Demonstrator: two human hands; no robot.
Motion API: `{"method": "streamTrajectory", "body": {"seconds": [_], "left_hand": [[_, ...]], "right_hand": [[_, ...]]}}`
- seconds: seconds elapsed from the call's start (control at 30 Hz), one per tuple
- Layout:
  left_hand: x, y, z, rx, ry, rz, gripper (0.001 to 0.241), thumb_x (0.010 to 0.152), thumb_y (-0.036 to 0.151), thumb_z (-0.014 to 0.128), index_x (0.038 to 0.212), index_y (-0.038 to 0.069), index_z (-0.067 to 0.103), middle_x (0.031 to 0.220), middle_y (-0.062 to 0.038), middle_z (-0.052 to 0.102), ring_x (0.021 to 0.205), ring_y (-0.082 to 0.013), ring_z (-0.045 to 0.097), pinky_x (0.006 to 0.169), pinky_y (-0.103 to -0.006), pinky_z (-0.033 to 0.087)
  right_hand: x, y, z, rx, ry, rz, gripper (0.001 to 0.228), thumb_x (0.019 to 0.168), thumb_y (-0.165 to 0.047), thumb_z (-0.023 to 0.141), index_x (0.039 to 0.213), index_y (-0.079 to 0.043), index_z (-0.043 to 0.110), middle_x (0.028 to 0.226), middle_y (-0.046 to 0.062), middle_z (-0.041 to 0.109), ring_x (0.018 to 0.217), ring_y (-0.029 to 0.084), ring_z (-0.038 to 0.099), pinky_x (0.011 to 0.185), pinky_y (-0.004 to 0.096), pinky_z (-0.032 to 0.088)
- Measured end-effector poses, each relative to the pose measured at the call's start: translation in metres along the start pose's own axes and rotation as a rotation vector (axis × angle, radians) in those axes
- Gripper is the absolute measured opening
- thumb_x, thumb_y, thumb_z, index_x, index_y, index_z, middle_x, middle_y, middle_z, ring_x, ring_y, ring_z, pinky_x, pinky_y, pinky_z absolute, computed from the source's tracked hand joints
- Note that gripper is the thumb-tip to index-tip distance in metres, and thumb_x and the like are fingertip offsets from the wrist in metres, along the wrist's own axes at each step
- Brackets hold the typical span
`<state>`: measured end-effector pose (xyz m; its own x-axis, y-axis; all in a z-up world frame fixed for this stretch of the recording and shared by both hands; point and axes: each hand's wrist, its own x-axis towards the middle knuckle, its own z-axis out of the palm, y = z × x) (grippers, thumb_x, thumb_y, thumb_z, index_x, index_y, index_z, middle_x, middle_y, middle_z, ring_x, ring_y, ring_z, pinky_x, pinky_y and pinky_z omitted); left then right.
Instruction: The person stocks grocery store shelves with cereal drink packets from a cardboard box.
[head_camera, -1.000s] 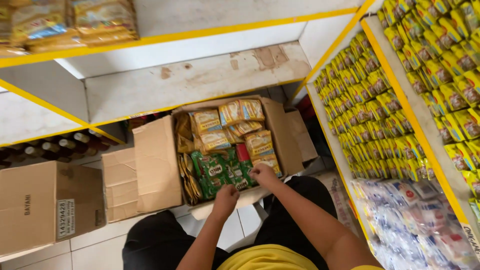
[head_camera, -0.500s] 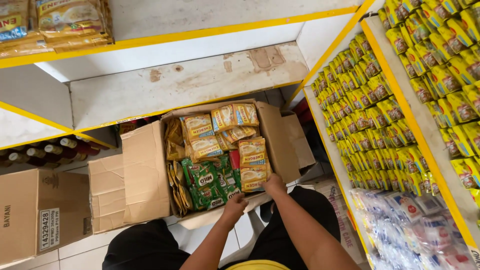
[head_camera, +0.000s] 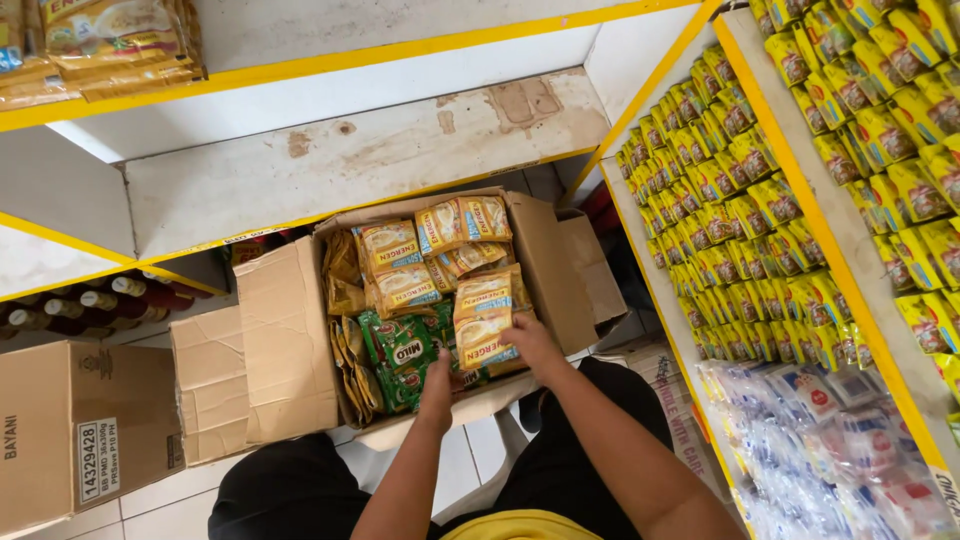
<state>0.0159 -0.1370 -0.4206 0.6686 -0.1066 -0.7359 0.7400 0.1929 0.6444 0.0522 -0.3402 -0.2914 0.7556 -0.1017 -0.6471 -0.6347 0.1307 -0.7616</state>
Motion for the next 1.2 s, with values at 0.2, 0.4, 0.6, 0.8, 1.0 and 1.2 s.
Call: {"method": "streamTrajectory", "body": {"seconds": [0.2,0.4,0.6,0.8,1.0,1.2], "left_hand": [[0.012,0.044,0.004,-0.437,-0.204,-0.021,0.057,0.1,0.046,0.051,0.136,0.002,0.056,0.117,-0.01,0.07,0.104,-0.0242,0.068,0.085,-0.0408,0.055],[-0.013,0.066,0.024,0.119,-0.512,0.463,0.059,0.088,0.013,0.076,0.143,0.003,0.057,0.14,-0.01,0.064,0.126,-0.0222,0.06,0.108,-0.04,0.048],[-0.007,0.044,0.034,0.188,-0.366,0.509,0.053,0.098,0.028,0.06,0.147,0.007,0.053,0.148,-0.009,0.06,0.134,-0.02,0.054,0.112,-0.0338,0.042],[-0.101,0.167,0.036,-0.228,-0.093,0.184,0.075,0.121,0.049,0.047,0.144,-0.021,0.037,0.143,-0.049,0.02,0.128,-0.0642,0.013,0.105,-0.0704,0.014],[-0.204,0.27,0.041,-0.727,-0.514,0.282,0.088,0.094,0.073,0.037,0.139,0.0,0.056,0.134,-0.015,0.069,0.119,-0.0291,0.067,0.1,-0.044,0.05],[-0.217,0.293,0.038,-0.569,-0.413,0.558,0.046,0.097,0.022,0.066,0.137,0.003,0.054,0.129,-0.011,0.066,0.116,-0.0254,0.066,0.101,-0.0438,0.056]], "right_hand": [[-0.053,-0.057,-0.01,0.333,-0.379,-0.218,0.013,0.084,0.0,0.066,0.096,-0.001,0.064,0.095,0.008,0.071,0.085,0.017,0.069,0.081,0.033,0.057],[-0.147,-0.146,0.004,0.444,-0.507,-0.339,0.017,0.082,0.002,0.064,0.099,0.0,0.066,0.095,0.009,0.072,0.088,0.016,0.07,0.084,0.031,0.057],[-0.176,-0.171,0.015,0.562,-0.537,-0.466,0.021,0.081,0.005,0.065,0.1,-0.004,0.063,0.099,0.007,0.07,0.093,0.015,0.068,0.087,0.033,0.055],[-0.185,-0.153,-0.018,0.536,-0.595,-0.511,0.018,0.084,0.006,0.065,0.097,-0.006,0.06,0.097,0.005,0.068,0.094,0.016,0.068,0.087,0.032,0.055],[-0.175,-0.103,-0.035,0.138,-0.513,-0.491,0.01,0.087,0.001,0.068,0.096,-0.004,0.064,0.091,0.004,0.068,0.084,0.01,0.065,0.079,0.028,0.054],[-0.079,-0.016,-0.055,-0.197,-0.321,-0.564,0.023,0.09,0.0,0.074,0.112,0.0,0.067,0.097,0.003,0.063,0.089,0.01,0.061,0.08,0.028,0.052]]}}
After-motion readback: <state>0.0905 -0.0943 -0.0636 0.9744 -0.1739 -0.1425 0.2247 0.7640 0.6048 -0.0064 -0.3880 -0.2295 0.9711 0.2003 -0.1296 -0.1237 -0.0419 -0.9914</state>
